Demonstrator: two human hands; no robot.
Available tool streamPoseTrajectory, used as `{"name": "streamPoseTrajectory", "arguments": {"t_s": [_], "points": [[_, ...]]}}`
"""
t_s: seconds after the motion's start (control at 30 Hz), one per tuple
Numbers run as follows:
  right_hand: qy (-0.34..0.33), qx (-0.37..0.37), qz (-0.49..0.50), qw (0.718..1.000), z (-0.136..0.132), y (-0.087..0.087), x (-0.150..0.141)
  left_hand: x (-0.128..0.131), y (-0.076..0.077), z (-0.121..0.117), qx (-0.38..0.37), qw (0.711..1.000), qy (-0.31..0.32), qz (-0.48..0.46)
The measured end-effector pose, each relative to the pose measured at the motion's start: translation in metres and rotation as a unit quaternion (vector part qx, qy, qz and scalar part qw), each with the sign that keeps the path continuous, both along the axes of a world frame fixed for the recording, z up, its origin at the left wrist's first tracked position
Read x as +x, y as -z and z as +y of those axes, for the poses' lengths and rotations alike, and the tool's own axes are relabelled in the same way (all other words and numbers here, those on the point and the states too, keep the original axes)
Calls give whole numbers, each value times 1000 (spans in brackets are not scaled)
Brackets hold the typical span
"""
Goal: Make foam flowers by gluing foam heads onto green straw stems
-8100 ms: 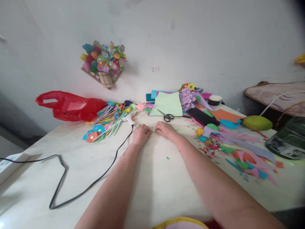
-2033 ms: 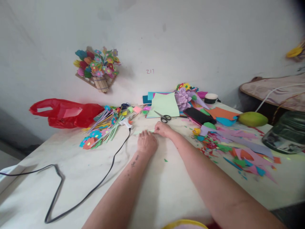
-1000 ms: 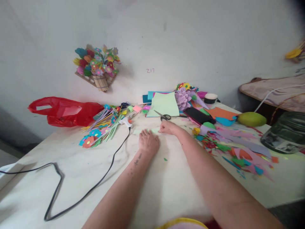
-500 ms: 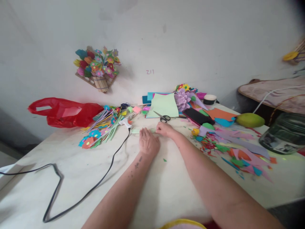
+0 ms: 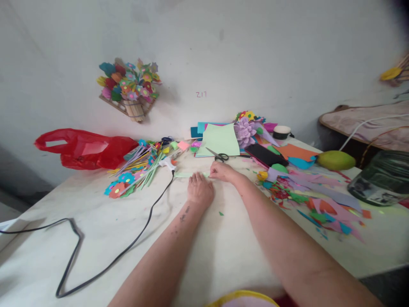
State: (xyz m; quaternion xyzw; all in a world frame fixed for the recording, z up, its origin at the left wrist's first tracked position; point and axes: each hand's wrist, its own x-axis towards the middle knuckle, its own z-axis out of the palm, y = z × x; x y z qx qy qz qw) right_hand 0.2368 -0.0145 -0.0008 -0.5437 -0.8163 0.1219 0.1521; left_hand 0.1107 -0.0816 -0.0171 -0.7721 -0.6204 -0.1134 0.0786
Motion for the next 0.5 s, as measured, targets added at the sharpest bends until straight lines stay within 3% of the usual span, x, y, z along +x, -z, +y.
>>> {"name": "streamPoseTrajectory", "arguments": {"t_s": [0.17,0.37,0.5], "points": [[-3,28,-20,999,-4,-1,1,1,-2,0,-4,1000,-5,-1],[-66,43,6,997,0,7,10,1,-1,1,-2,1000,-5,-4],[-57,52,4,997,1,8,12,0,0,1,9,1000,0,-5]]}}
